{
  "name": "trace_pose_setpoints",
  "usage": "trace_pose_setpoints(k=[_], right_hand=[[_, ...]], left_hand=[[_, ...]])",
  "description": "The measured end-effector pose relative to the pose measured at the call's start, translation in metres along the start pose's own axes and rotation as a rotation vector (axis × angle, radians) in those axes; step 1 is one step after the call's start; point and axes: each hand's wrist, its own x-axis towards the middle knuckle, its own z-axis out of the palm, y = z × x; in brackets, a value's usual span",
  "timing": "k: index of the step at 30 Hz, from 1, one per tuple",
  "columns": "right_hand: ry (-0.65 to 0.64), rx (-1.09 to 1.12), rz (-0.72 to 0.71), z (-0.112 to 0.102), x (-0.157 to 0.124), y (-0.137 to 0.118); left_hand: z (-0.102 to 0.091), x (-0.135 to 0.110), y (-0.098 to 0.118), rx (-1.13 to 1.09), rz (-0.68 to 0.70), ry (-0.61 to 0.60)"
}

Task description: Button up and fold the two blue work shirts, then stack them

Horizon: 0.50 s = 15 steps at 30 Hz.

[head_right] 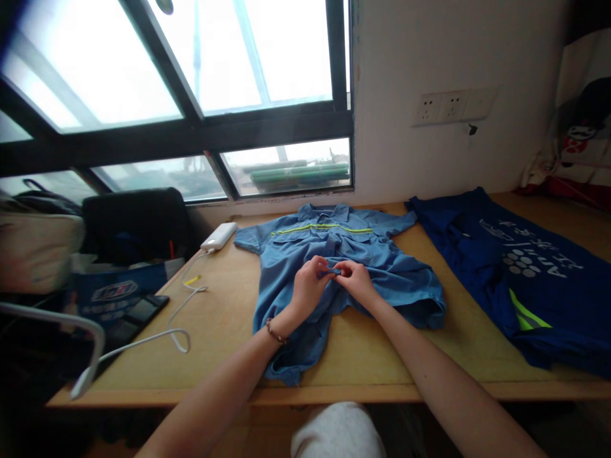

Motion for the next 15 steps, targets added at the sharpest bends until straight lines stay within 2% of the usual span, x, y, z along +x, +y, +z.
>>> trace_pose_setpoints(k=[5, 8, 10, 12, 15], right_hand=[[-0.004, -0.110, -0.015, -0.012, 0.002, -0.002], [-0.108, -0.208, -0.069, -0.020, 0.001, -0.003], [-0.201, -0.325, -0.137, -0.024, -0.001, -0.002], [-0.262, -0.431, -0.183, -0.026, -0.002, 0.000], [-0.293, -0.492, -0.198, -0.032, 0.000, -0.002]], left_hand=[[-0.009, 0.008, 0.009, 0.128, -0.003, 0.013], [-0.020, -0.002, 0.022, 0.285, 0.004, -0.084], [-0.027, -0.024, 0.031, 0.471, 0.055, -0.173], [-0.032, -0.056, 0.034, 0.677, 0.097, -0.222], [-0.040, -0.107, 0.026, 0.878, 0.090, -0.208]])
